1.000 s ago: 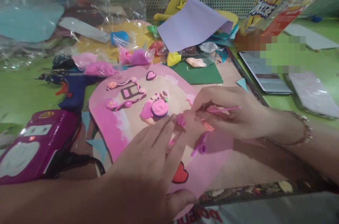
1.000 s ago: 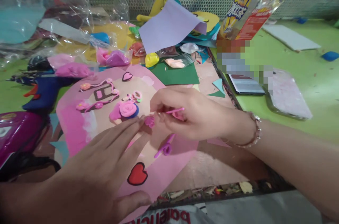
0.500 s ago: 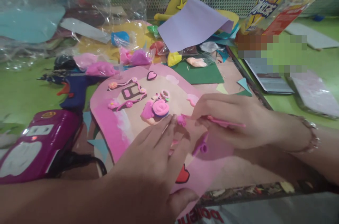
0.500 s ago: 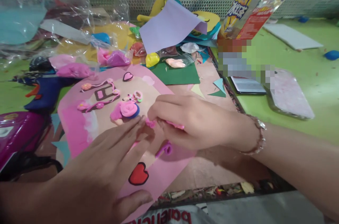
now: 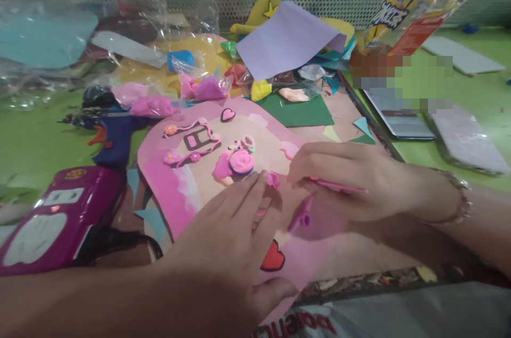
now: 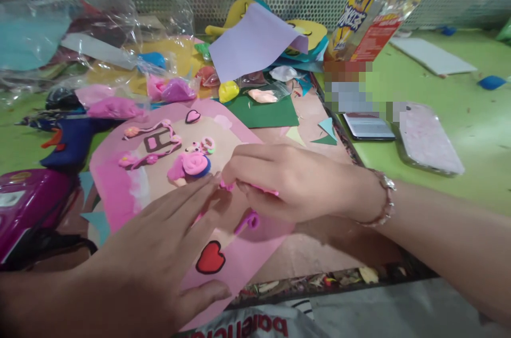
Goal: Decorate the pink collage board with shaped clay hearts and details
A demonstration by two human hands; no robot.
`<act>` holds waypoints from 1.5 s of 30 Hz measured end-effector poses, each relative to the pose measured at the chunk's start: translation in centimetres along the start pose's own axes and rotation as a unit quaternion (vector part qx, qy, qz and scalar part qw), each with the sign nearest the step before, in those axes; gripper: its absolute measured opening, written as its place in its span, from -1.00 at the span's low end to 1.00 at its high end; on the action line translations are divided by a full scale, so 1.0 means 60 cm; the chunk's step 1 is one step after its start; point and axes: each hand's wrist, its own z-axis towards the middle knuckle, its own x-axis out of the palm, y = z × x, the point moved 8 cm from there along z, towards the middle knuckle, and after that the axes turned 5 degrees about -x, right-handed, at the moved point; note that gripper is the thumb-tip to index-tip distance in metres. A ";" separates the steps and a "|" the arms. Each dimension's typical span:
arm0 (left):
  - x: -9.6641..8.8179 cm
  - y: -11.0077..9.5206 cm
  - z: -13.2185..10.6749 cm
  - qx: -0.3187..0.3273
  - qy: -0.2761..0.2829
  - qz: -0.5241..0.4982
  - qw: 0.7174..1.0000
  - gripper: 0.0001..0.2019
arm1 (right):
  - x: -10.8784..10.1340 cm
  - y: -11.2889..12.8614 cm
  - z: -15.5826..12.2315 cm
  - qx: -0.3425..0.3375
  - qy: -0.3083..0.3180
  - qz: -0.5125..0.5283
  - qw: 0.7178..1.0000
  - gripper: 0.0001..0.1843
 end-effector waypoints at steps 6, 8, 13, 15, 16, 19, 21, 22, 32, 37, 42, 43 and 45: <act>-0.003 0.001 0.001 0.000 -0.027 0.017 0.999 -0.17 | -0.015 -0.010 -0.004 -0.002 -0.056 0.015 0.998 -0.81; -0.006 -0.001 0.003 0.008 -0.029 0.025 0.999 -0.18 | -0.015 -0.014 -0.005 0.005 -0.057 0.033 0.998 -0.80; -0.014 -0.007 0.008 0.030 -0.031 0.035 0.998 -0.20 | -0.014 -0.030 -0.006 0.057 -0.061 0.120 0.989 -0.70; -0.013 -0.006 0.008 0.030 -0.031 0.032 0.999 -0.19 | -0.013 -0.033 -0.007 0.069 -0.060 0.136 0.986 -0.66; -0.012 -0.006 0.008 0.027 -0.030 0.032 0.999 -0.19 | -0.012 -0.033 -0.006 0.068 -0.058 0.138 0.986 -0.67; -0.010 -0.002 0.007 0.013 -0.033 0.030 0.999 -0.19 | -0.012 -0.031 -0.005 0.058 -0.055 0.128 0.988 -0.71; -0.008 -0.001 0.007 0.013 -0.028 0.029 0.999 -0.19 | -0.013 -0.031 -0.005 0.058 -0.055 0.125 0.989 -0.70; -0.008 -0.001 0.007 0.013 -0.026 0.030 0.999 -0.19 | -0.013 -0.031 -0.005 0.060 -0.056 0.126 0.989 -0.69; -0.008 -0.003 0.005 0.013 -0.018 0.031 0.999 -0.21 | -0.012 -0.030 -0.006 0.057 -0.050 0.127 0.989 -0.71; -0.001 0.001 0.002 0.003 -0.017 0.029 0.999 -0.20 | -0.011 -0.032 -0.006 0.059 -0.049 0.134 0.988 -0.69; 0.000 0.000 0.001 0.006 -0.017 0.029 0.999 -0.21 | -0.009 -0.033 -0.007 0.059 -0.043 0.137 0.988 -0.70; 0.000 0.000 0.001 0.006 -0.015 0.029 0.999 -0.21 | -0.010 -0.033 -0.007 0.060 -0.048 0.137 0.988 -0.69; -0.002 0.000 0.002 0.006 -0.014 0.030 0.999 -0.20 | -0.013 -0.034 -0.009 0.065 -0.059 0.143 0.986 -0.66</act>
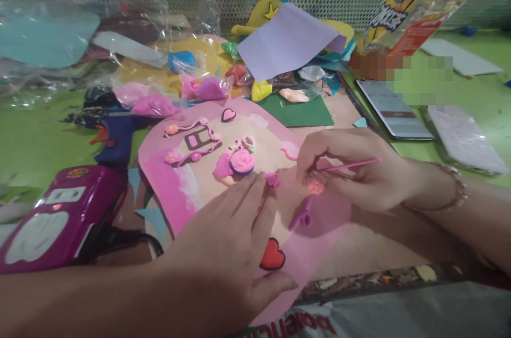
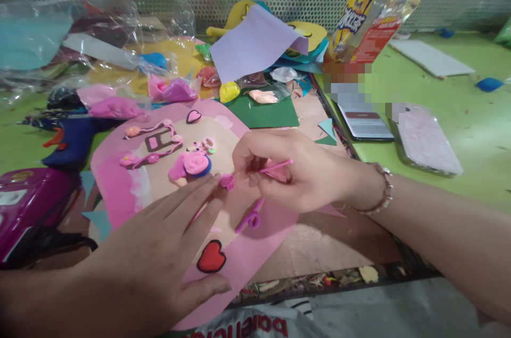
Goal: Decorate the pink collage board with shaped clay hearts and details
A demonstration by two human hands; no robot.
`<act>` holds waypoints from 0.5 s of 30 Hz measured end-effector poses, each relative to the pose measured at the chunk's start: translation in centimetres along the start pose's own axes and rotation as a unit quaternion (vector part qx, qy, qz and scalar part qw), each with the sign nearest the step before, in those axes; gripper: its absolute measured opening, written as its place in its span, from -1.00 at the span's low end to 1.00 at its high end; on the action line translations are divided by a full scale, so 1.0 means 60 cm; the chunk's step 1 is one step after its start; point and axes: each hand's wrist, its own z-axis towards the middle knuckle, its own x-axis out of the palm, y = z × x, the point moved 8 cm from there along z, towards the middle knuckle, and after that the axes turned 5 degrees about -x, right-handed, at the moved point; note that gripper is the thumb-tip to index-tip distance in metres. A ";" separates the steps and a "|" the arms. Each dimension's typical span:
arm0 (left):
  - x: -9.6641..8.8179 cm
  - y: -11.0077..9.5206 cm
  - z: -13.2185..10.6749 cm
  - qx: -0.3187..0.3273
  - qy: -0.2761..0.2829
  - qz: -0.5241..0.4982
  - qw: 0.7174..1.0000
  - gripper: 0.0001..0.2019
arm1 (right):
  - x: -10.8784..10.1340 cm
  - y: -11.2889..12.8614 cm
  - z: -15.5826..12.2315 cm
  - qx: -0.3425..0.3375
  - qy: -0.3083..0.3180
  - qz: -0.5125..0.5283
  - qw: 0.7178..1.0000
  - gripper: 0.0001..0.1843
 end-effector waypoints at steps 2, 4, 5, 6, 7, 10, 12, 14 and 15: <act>-0.002 0.000 0.001 0.001 -0.002 -0.001 1.000 -0.17 | -0.002 -0.001 -0.001 0.005 -0.007 0.006 1.000 -0.66; -0.002 0.002 0.001 0.001 -0.004 -0.003 1.000 -0.15 | -0.001 -0.002 -0.001 0.008 -0.004 0.004 1.000 -0.69; -0.003 0.002 0.002 0.000 -0.006 -0.004 1.000 -0.15 | 0.000 -0.001 -0.001 0.008 -0.001 0.002 1.000 -0.70; -0.003 0.003 0.002 0.000 -0.008 -0.005 1.000 -0.15 | 0.000 -0.001 -0.001 0.006 0.000 0.002 1.000 -0.70; -0.003 0.003 0.002 0.000 -0.008 -0.006 1.000 -0.15 | 0.001 0.000 0.000 0.002 -0.001 0.003 1.000 -0.70; -0.001 0.003 0.002 0.000 -0.003 -0.006 1.000 -0.18 | 0.002 0.001 0.001 0.004 0.002 0.000 1.000 -0.68; -0.001 0.002 0.001 0.001 -0.002 -0.008 1.000 -0.19 | 0.004 0.001 0.002 0.005 0.008 -0.010 1.000 -0.68; -0.001 0.002 0.001 0.002 -0.003 -0.009 1.000 -0.18 | 0.005 0.002 0.003 0.000 0.014 -0.017 1.000 -0.71; -0.001 0.002 0.001 0.002 -0.005 -0.008 1.000 -0.18 | 0.005 0.003 0.003 -0.004 0.016 -0.020 1.000 -0.72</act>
